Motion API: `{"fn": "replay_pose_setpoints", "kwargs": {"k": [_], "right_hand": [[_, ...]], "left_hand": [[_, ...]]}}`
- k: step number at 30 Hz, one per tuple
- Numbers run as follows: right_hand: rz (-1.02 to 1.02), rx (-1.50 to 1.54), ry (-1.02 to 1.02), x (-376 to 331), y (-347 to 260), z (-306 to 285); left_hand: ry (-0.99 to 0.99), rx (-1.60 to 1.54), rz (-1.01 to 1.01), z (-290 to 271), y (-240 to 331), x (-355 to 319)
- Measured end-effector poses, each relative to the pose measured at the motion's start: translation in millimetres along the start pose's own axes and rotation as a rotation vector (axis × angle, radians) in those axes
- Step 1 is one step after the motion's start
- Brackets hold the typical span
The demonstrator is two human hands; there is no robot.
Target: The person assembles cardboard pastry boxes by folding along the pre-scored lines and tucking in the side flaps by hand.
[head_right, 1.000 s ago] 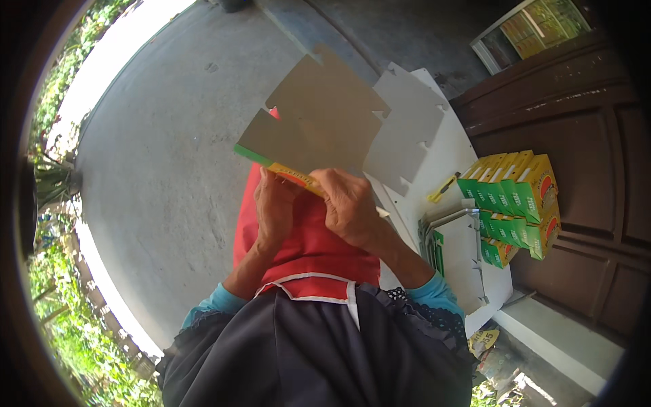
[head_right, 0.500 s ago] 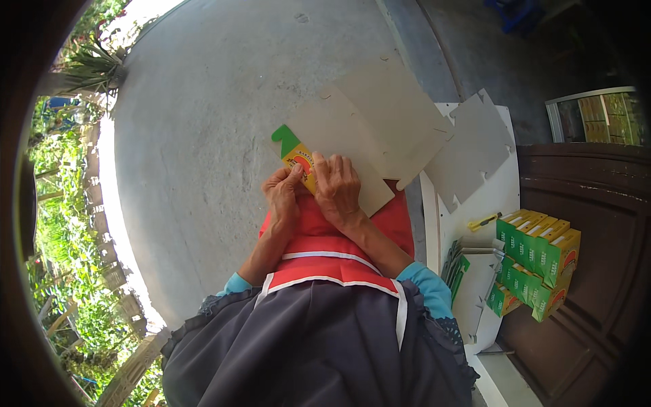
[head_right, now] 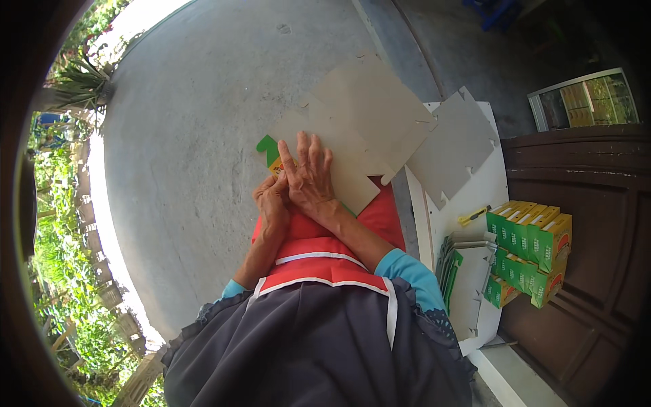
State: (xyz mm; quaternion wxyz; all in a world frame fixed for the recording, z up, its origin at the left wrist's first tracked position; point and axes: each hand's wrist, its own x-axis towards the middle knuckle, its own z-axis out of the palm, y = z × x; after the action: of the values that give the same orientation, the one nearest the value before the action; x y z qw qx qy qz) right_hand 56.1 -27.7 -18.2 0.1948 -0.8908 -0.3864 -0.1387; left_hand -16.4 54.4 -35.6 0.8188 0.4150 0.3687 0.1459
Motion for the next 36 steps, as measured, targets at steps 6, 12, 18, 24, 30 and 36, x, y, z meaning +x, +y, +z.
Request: {"fn": "replay_pose_setpoints", "kwargs": {"k": [6, 12, 18, 24, 30, 36], "right_hand": [[0.014, 0.472, 0.026, 8, 43, -60], [0.391, 0.09, -0.017, 66, 210, -90], [0.399, 0.698, -0.505, 106, 246, -64], [0.24, 0.748, -0.505, 130, 207, -48], [0.12, 0.601, -0.606, 151, 187, -55], [0.019, 0.325, -0.527, 145, 181, -49]], "left_hand": [[-0.017, -0.076, -0.057, -10, 12, -40], [-0.099, 0.076, -0.122, -12, 22, -60], [-0.46, 0.276, -0.403, -37, 55, -57], [-0.336, 0.475, -0.14, -89, 118, 41], [-0.585, 0.464, -0.088, 26, 106, 147], [-0.583, 0.248, -0.41, 64, 100, 221]]}}
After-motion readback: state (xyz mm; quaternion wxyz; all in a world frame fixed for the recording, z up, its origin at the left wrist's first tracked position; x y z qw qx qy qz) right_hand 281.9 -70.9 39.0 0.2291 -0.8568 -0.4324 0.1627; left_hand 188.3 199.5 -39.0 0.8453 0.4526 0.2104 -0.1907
